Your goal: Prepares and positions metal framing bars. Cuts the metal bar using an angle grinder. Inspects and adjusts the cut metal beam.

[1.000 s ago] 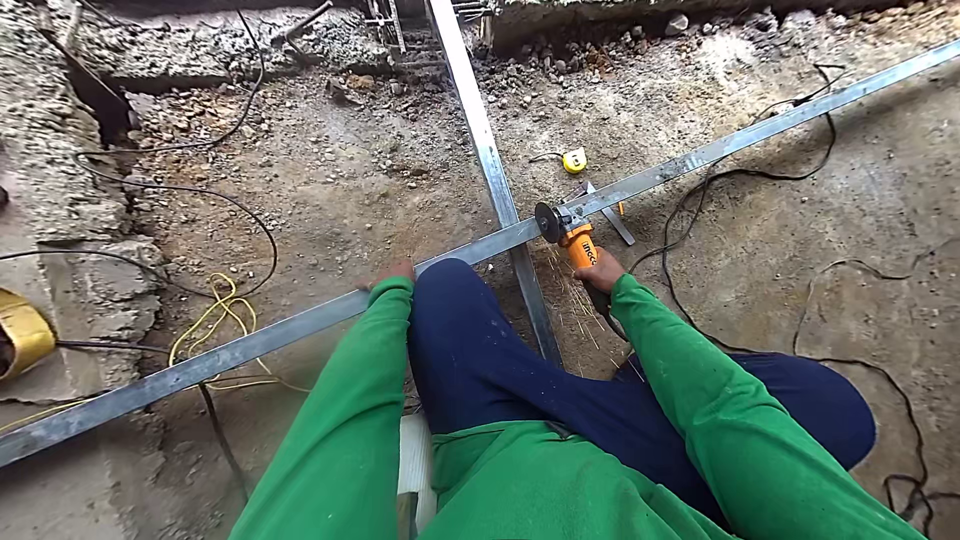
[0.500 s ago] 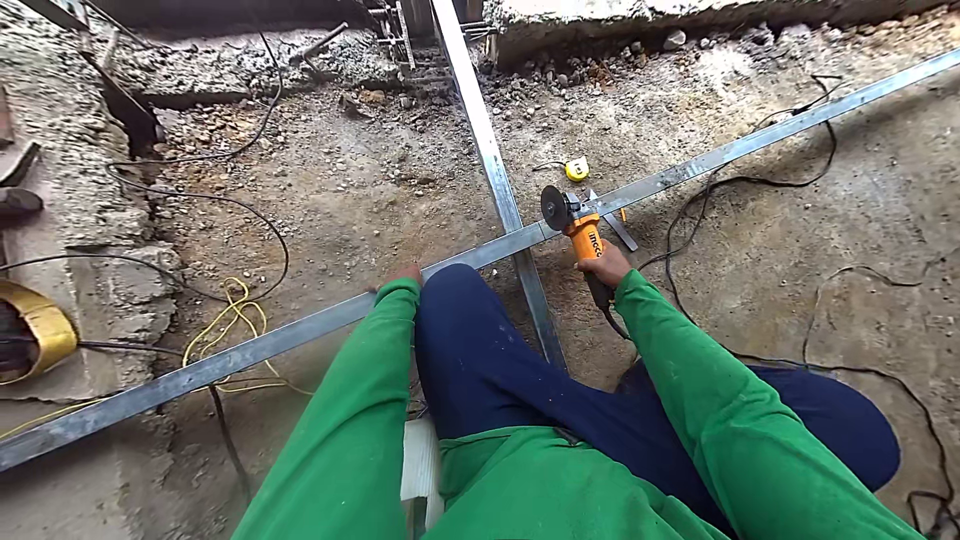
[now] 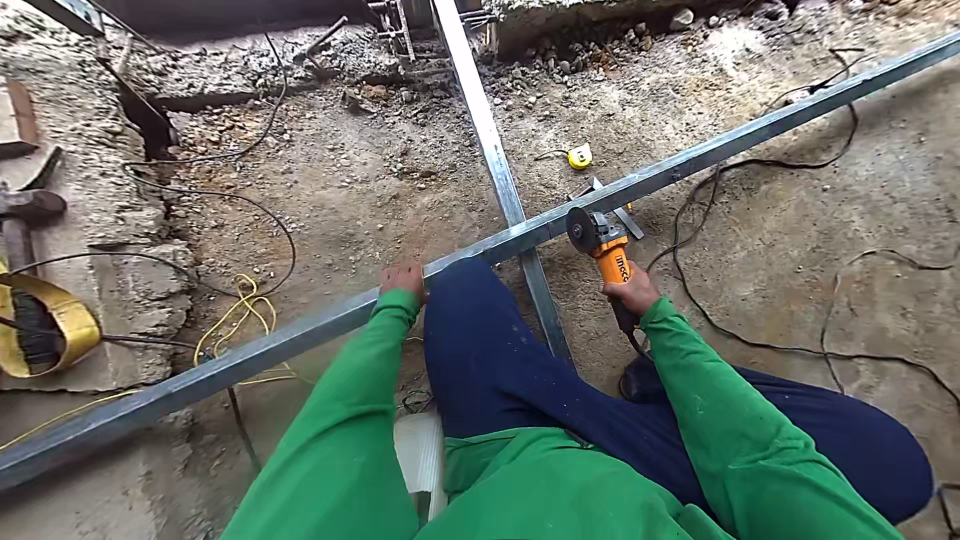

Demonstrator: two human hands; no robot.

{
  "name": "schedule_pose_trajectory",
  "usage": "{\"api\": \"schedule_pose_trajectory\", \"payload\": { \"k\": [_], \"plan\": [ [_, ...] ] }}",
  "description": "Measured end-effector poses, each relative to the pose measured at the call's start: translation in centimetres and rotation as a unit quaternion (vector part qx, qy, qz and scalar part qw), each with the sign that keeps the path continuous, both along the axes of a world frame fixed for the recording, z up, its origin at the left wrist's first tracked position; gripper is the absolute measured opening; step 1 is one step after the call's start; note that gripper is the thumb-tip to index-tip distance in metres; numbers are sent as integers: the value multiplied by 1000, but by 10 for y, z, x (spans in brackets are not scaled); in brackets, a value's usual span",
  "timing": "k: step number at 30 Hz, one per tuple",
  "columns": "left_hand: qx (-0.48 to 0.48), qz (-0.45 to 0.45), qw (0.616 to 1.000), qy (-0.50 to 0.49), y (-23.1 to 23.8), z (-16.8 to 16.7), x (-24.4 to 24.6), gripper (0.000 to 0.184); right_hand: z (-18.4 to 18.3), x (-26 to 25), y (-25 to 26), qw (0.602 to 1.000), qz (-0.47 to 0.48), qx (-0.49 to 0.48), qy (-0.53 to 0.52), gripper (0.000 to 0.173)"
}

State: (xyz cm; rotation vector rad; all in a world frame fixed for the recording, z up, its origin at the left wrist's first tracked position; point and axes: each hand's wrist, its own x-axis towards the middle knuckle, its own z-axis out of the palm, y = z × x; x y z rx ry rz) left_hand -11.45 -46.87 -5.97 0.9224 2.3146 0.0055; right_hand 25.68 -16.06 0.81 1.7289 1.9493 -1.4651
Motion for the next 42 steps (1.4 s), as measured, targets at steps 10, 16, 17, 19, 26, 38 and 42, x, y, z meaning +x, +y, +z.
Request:
{"api": "schedule_pose_trajectory", "payload": {
  "k": [10,16,17,19,26,38,42],
  "plan": [
    [-101,68,992,-12,-6,-15,26,42,-10,16,0,997,55,-11,-47,80],
    [-109,60,992,-34,-2,-17,22,47,-15,19,1,994,81,-17,-68,81],
    [-110,55,992,-37,-2,-15,22,48,-15,18,0,994,83,-19,-75,81],
    [-107,55,992,-40,-3,-16,22,47,-18,19,0,992,89,-17,-84,81],
    [-98,68,992,-44,1,3,27,43,-20,19,-2,990,104,-25,-92,81],
    [-105,58,993,-21,-3,-10,29,44,-31,24,-2,990,104,-24,-93,79],
    [-108,57,992,-20,-3,-8,29,45,-29,22,-3,990,101,-28,-91,80]
  ]
}}
